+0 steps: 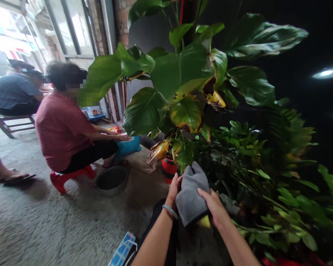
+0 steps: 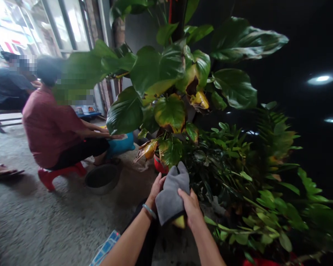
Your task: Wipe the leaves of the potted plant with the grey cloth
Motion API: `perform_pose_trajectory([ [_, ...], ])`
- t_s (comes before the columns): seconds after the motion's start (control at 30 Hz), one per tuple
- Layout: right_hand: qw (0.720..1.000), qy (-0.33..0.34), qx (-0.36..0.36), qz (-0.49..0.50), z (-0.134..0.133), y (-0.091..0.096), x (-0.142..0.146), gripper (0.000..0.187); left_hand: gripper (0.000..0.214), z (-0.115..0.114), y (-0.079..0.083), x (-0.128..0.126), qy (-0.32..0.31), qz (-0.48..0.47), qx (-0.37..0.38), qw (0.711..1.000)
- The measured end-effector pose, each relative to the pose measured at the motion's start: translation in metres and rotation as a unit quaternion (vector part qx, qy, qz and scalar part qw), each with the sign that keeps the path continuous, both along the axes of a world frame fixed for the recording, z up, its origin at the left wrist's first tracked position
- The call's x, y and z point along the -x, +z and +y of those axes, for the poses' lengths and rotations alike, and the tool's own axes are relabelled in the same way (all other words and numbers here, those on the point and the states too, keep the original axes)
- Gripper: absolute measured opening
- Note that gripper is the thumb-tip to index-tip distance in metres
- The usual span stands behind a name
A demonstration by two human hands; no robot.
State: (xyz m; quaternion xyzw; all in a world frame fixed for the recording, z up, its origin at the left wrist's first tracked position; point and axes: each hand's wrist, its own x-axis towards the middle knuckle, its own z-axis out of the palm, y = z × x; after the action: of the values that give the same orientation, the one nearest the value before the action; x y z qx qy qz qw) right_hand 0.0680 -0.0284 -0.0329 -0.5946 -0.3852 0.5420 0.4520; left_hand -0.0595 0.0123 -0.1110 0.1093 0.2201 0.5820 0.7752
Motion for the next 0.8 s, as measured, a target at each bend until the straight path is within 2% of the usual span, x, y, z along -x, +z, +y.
perform_pose_trajectory([
  [0.07, 1.0, 0.011, -0.017, -0.004, -0.016, 0.006, -0.004, 0.034, 0.051, 0.0, 0.001, 0.0, 0.009, -0.002, 0.006, 1.0],
  [0.13, 0.997, 0.009, -0.072, -0.004, -0.015, 0.024, -0.007, 0.038, 0.05, -0.001, 0.001, -0.002, 0.014, -0.001, 0.014, 1.0],
  [0.2, 0.99, -0.017, -0.143, 0.004, 0.004, 0.043, -0.006, 0.043, 0.046, -0.001, 0.001, -0.006, 0.021, 0.0, 0.018, 1.0],
  [0.27, 0.98, -0.055, -0.189, 0.014, 0.028, 0.051, -0.001, 0.044, 0.044, 0.0, 0.001, -0.009, 0.029, 0.001, 0.008, 1.0],
  [0.3, 0.981, -0.068, -0.182, 0.023, 0.037, 0.05, 0.003, 0.043, 0.043, 0.0, 0.001, -0.01, 0.038, 0.003, 0.005, 0.999],
  [0.37, 0.991, -0.071, -0.106, 0.045, 0.044, 0.038, 0.008, 0.035, 0.037, 0.001, 0.002, -0.01, 0.056, 0.008, 0.011, 0.998],
  [0.47, 0.998, -0.033, 0.012, 0.048, 0.021, 0.012, 0.009, 0.028, 0.035, 0.002, 0.002, -0.006, 0.042, 0.016, 0.033, 0.998],
  [0.53, 1.0, -0.001, 0.008, 0.025, -0.002, 0.006, 0.005, 0.03, 0.04, 0.001, 0.003, -0.003, 0.024, 0.017, 0.029, 0.999],
  [0.63, 0.997, 0.023, -0.075, 0.003, -0.011, 0.024, -0.002, 0.037, 0.039, -0.001, 0.004, -0.003, 0.029, 0.014, 0.022, 0.999],
  [0.73, 0.977, -0.037, -0.208, -0.013, 0.017, 0.049, 0.001, 0.044, 0.041, -0.001, 0.004, -0.008, 0.034, 0.021, 0.009, 0.999],
  [0.8, 0.967, -0.083, -0.24, -0.009, 0.041, 0.051, 0.009, 0.044, 0.041, -0.001, 0.004, -0.011, 0.033, 0.03, -0.003, 0.999],
])
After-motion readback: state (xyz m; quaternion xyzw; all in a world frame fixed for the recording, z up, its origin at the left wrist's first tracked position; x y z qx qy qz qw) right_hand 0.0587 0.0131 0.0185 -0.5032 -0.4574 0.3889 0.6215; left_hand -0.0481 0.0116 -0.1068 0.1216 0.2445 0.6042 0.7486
